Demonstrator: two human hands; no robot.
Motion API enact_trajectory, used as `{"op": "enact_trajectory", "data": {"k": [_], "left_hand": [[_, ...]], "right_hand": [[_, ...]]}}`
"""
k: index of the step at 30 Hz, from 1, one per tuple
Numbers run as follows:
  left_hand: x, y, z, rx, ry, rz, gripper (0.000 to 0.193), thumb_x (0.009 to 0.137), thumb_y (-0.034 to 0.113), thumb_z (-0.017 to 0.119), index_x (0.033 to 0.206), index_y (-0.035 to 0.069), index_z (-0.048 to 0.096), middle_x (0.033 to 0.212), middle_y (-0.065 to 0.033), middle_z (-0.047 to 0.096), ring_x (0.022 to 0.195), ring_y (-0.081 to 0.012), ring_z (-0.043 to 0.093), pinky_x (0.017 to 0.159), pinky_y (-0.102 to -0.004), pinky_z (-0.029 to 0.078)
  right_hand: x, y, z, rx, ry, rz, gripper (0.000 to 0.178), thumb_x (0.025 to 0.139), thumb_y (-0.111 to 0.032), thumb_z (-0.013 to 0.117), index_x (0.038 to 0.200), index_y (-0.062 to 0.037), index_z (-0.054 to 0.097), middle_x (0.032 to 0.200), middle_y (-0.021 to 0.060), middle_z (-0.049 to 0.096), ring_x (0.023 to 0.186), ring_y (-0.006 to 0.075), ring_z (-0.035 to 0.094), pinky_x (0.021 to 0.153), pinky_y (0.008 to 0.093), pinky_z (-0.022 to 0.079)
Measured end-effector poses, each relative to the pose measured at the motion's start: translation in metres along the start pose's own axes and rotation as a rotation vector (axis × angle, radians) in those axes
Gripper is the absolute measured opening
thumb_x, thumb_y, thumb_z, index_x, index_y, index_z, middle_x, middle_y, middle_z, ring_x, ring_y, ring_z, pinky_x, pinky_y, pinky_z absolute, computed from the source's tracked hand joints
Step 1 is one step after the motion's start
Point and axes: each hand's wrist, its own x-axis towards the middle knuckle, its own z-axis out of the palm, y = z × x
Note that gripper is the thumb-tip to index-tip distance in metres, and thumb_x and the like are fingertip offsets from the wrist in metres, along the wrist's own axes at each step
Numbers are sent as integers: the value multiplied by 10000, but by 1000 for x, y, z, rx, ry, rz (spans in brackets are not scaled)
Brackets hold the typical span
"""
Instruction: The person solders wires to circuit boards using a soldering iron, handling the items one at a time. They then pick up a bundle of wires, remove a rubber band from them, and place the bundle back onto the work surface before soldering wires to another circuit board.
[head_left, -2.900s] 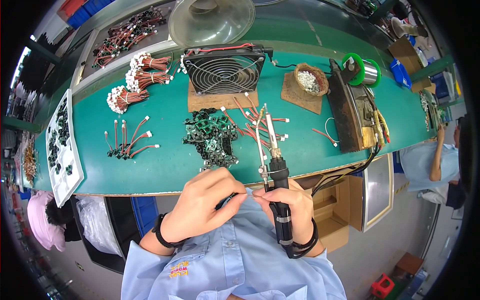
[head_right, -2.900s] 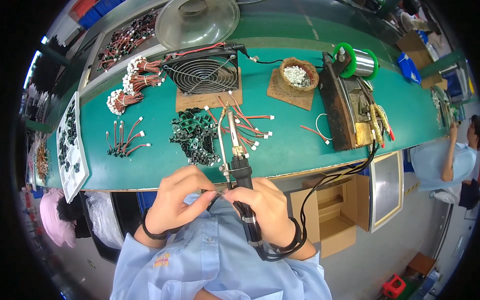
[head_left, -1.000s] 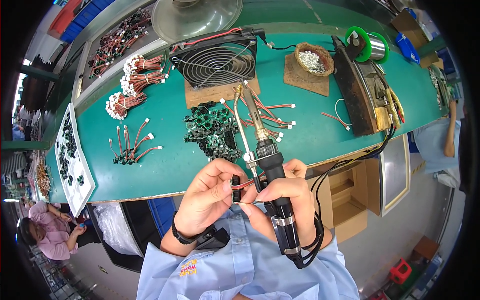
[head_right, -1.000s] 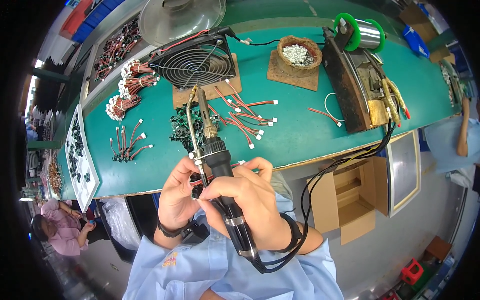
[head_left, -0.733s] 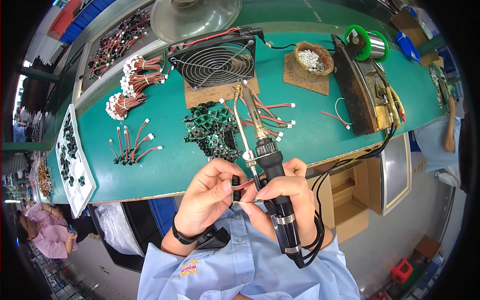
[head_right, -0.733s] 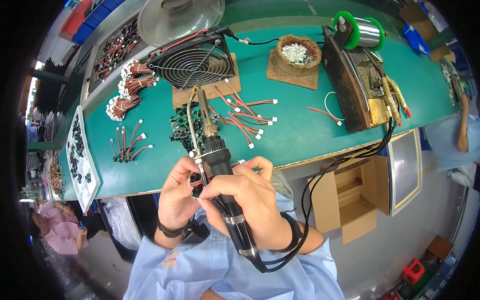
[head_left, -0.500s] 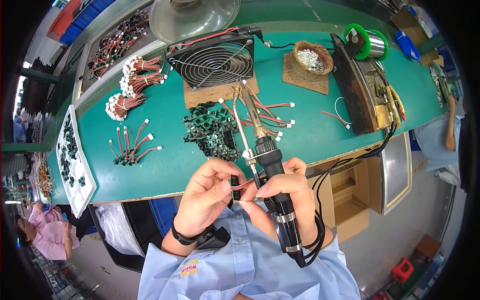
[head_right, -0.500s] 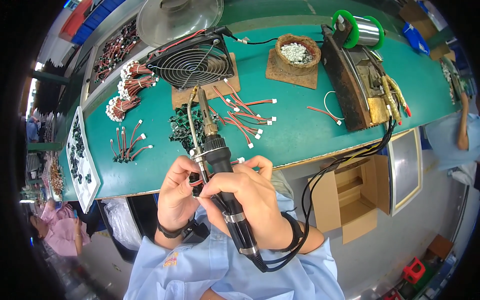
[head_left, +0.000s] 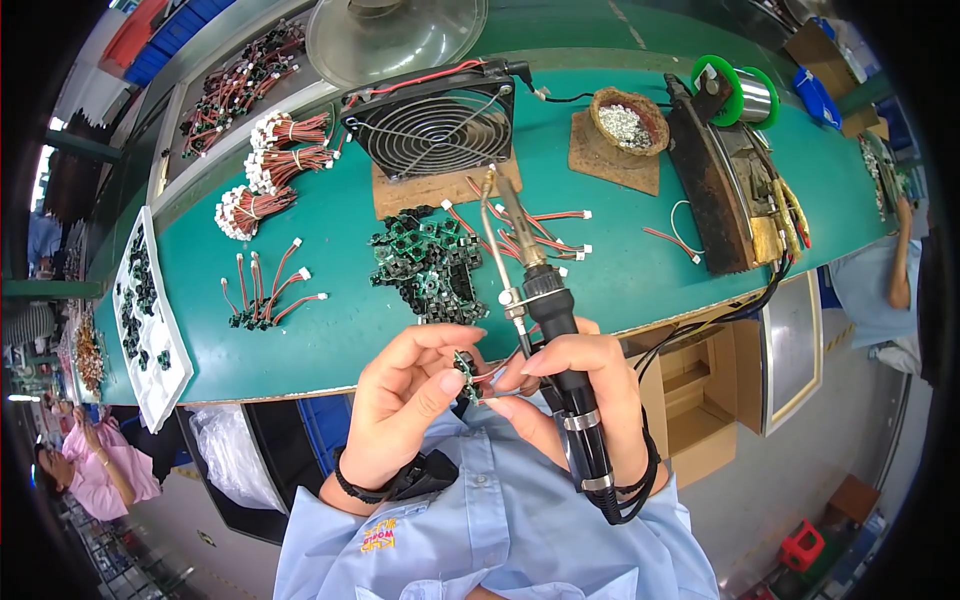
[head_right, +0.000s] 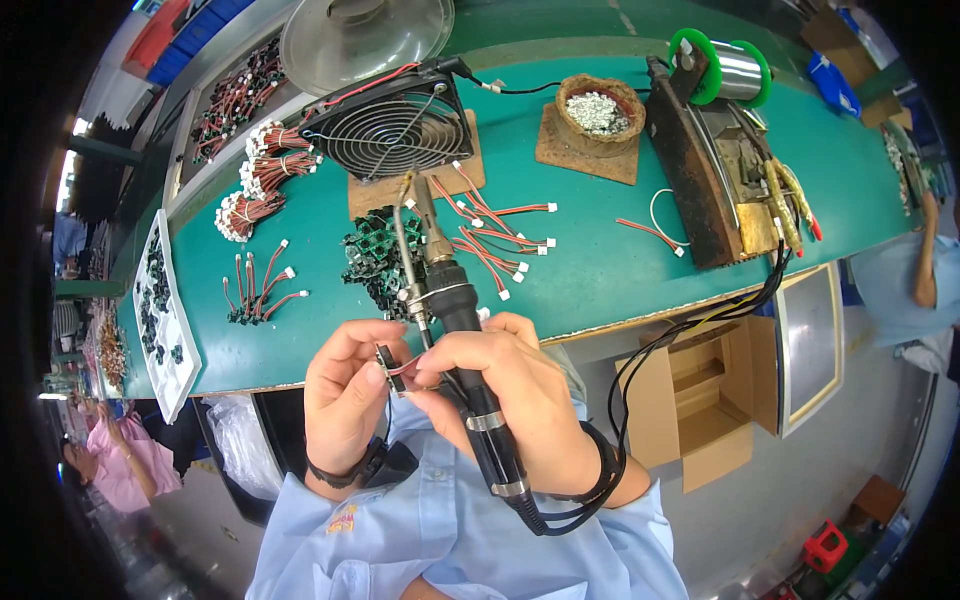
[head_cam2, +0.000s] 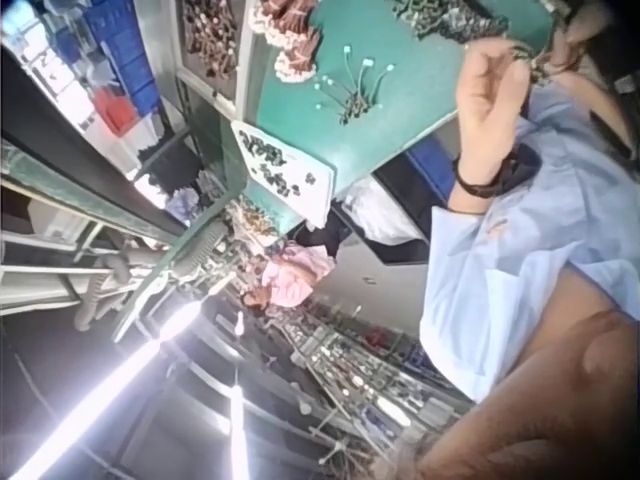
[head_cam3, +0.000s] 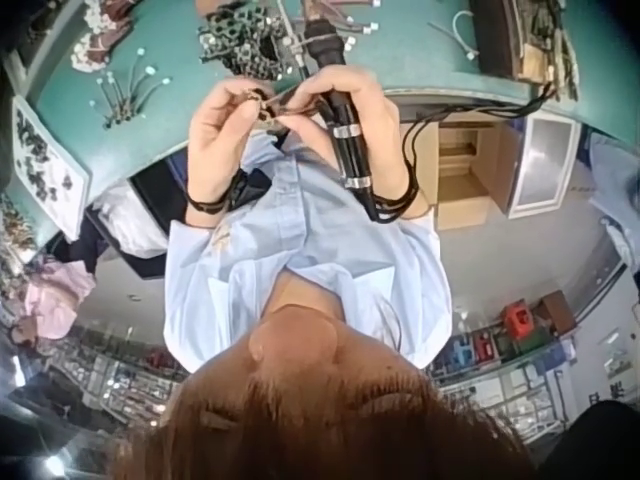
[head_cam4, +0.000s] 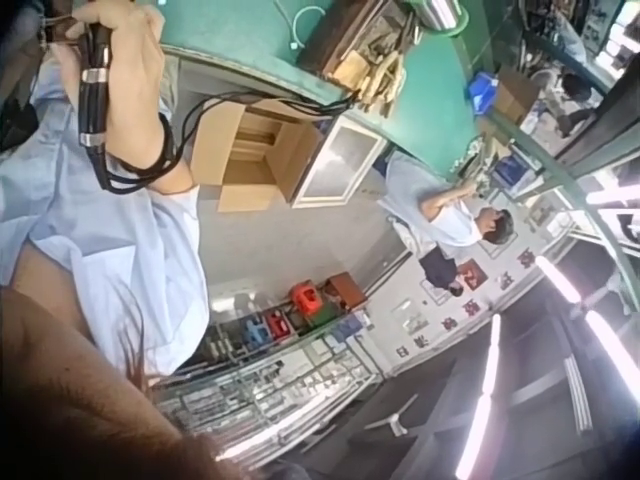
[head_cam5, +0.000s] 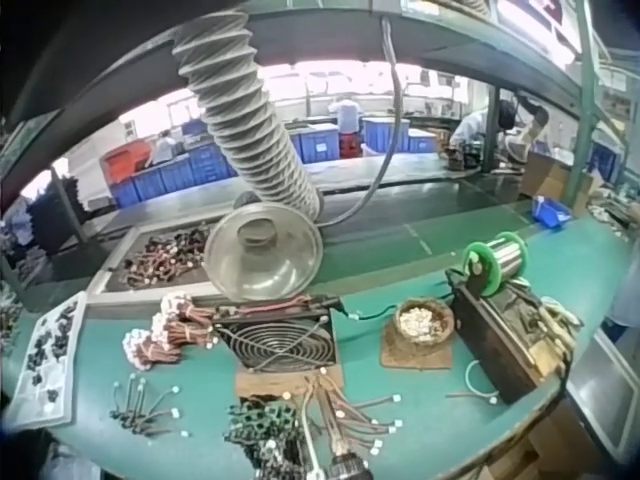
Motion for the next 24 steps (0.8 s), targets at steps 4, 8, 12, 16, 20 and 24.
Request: {"op": "enact_trajectory", "data": {"k": [4, 8, 12, 16, 20, 24], "left_hand": [[7, -1, -7, -62, -60, -9, 167, 912, 52, 502, 1065, -13, 479, 1000, -102, 589, 938, -159, 560, 856, -292, 426], [-4, 7, -6, -95, -51, -43, 131, 915, 48, 494, 1039, 11, 471, 977, -75, 601, 922, -120, 547, 800, -256, 418], [-3, -7, -21, 45, -84, -86, 117, 931, 70, 487, 1037, 25, 468, 999, -84, 619, 888, -99, 553, 744, -237, 420], [1, -5, -18, -232, -110, -14, 94, 947, 79, 449, 1028, 36, 467, 995, -84, 620, 905, -111, 572, 805, -254, 442], [-6, -5, -25, -140, -1, 71, 78, 949, 73, 441, 1014, 32, 453, 1039, -123, 623, 961, -144, 580, 845, -287, 442], [-5, 1, -27, -158, 51, 104, 60, 944, 50, 445, 993, 18, 433, 1058, -145, 615, 968, -141, 570, 881, -300, 425]], "right_hand": [[1, 3, 1, 42, 25, 99, 425, 644, 39, 754, 983, -76, 525, 809, 31, 641, 689, 183, 602, 700, 287, 416], [-1, -4, 4, 73, -9, 195, 429, 661, 39, 758, 997, -53, 507, 821, 60, 648, 711, 188, 621, 726, 277, 447], [-11, 5, 5, 34, -11, 175, 418, 752, 8, 703, 1050, -27, 412, 903, 143, 588, 787, 191, 614, 702, 328, 521], [0, 24, -17, -200, 127, 47, 269, 849, -90, 604, 1059, -33, 445, 902, 98, 573, 833, 157, 553, 776, 302, 447], [22, 58, -39, -288, 232, 196, 269, 887, -123, 543, 1124, -34, 453, 937, 69, 553, 887, 141, 511, 828, 275, 395], [29, 63, -37, -280, 330, 242, 323, 896, -126, 522, 1197, -41, 440, 985, 66, 535, 917, 139, 499, 845, 276, 383]]}}
